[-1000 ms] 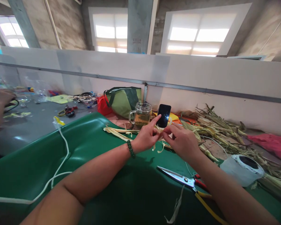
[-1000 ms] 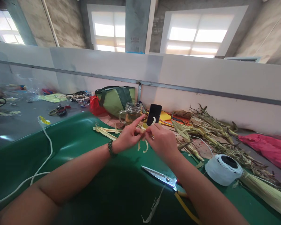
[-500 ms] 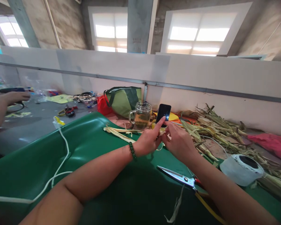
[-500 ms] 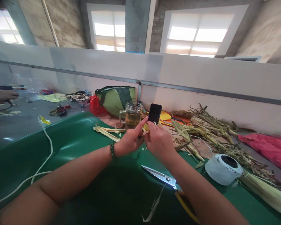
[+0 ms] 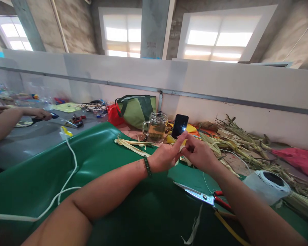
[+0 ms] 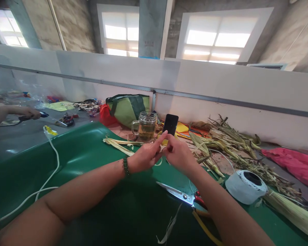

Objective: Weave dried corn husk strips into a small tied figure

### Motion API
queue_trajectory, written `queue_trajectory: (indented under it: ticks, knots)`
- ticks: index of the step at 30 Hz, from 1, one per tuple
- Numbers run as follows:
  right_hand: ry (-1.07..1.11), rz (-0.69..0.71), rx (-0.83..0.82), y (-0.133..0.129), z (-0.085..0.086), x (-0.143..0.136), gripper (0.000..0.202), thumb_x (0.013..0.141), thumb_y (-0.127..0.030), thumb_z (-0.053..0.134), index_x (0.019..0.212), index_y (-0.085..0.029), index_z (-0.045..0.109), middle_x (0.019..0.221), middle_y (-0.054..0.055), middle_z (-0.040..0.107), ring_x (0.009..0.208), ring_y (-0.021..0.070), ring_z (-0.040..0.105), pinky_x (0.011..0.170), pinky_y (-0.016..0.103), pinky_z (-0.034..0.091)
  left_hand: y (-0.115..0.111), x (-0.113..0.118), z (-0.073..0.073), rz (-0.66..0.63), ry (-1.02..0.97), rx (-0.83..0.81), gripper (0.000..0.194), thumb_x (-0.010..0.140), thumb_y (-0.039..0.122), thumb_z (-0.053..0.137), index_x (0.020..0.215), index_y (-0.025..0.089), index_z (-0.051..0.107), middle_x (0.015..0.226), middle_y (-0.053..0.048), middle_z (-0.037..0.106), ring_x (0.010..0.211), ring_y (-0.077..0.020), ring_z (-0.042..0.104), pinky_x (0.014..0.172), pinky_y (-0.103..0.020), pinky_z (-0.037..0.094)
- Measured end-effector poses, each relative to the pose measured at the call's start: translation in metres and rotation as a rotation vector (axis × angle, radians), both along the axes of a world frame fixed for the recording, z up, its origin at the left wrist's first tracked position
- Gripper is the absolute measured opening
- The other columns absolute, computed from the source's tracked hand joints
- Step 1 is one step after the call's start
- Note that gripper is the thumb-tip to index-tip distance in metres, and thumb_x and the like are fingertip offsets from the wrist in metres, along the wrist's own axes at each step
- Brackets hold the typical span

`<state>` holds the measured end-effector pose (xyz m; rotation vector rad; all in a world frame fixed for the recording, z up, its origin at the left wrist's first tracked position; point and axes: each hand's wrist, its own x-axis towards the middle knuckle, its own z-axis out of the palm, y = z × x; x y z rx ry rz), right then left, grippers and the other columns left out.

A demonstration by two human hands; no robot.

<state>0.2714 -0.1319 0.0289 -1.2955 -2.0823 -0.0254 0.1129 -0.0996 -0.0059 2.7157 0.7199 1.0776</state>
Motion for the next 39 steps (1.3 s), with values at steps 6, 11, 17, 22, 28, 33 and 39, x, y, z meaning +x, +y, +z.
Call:
queue_trajectory:
  ticks: [6,11,17,22,28,33,39]
  knots:
    - [-0.259,-0.062,0.531,-0.005,-0.008,-0.006,0.016,0.077,-0.013,0.046,0.076,-0.018,0.06,0.058,0.001,0.061,0.051,0.0132,0.053,0.051,0.024,0.032,0.0,-0.002,0.003,-0.053,-0.14,-0.142,0.073,0.084,0.022,0.043,0.147,0.008,0.009,0.061,0.003,0.054,0.051,-0.0104,0.045,0.053,-0.019,0.035]
    - [-0.248,0.005,0.549,-0.007,-0.005,-0.009,0.022,0.078,-0.01,0.045,0.066,-0.019,0.061,0.06,0.003,0.062,0.062,0.016,0.057,0.058,0.026,0.04,-0.003,-0.004,0.01,-0.092,-0.216,-0.257,0.076,0.084,0.028,0.048,0.146,0.006,0.01,0.062,0.002,0.06,0.053,-0.011,0.046,0.055,-0.02,0.036]
    - [-0.109,0.075,0.27,-0.014,0.006,-0.004,0.018,0.075,-0.017,0.051,0.072,-0.018,0.068,0.069,0.004,0.07,0.061,0.0162,0.062,0.06,0.027,0.047,-0.004,-0.003,0.011,-0.083,-0.184,-0.291,0.076,0.083,0.023,0.048,0.146,0.008,0.011,0.057,0.005,0.056,0.05,-0.0104,0.041,0.055,-0.02,0.033]
    - [-0.02,0.039,0.25,-0.019,0.015,0.0,0.024,0.081,-0.026,0.05,0.085,-0.019,0.073,0.082,0.006,0.074,0.073,0.0195,0.067,0.068,0.032,0.052,0.0,0.0,0.008,-0.056,-0.078,-0.309,0.054,0.078,0.02,0.053,0.129,0.006,0.042,0.053,0.009,0.043,0.05,-0.0089,0.035,0.052,-0.02,0.028]
    - [0.336,0.046,0.265,-0.012,0.014,0.001,0.015,0.077,-0.027,0.06,0.081,-0.022,0.074,0.077,0.003,0.074,0.071,0.0181,0.066,0.069,0.033,0.054,-0.004,0.005,0.003,-0.165,0.081,-0.358,0.02,0.076,0.018,0.056,0.058,0.014,0.05,0.052,0.007,0.037,0.053,-0.0067,0.029,0.051,-0.02,0.025]
    - [0.756,-0.003,0.219,-0.009,0.011,0.001,0.018,0.071,-0.036,0.071,0.082,-0.021,0.073,0.079,0.004,0.073,0.074,0.021,0.067,0.072,0.038,0.056,-0.007,0.006,0.005,-0.265,0.103,-0.396,0.028,0.078,0.017,0.055,0.052,0.013,0.046,0.05,0.006,0.036,0.051,-0.0055,0.029,0.05,-0.019,0.025]
    - [0.687,0.064,0.079,-0.003,0.022,0.013,0.04,0.075,-0.049,0.062,0.104,-0.022,0.068,0.095,0.006,0.071,0.081,0.0189,0.066,0.069,0.031,0.054,0.005,0.0,0.011,-0.343,-0.127,-0.752,0.03,0.074,0.039,0.065,0.068,0.009,0.065,0.061,-0.001,0.061,0.058,-0.009,0.05,0.056,-0.019,0.037]
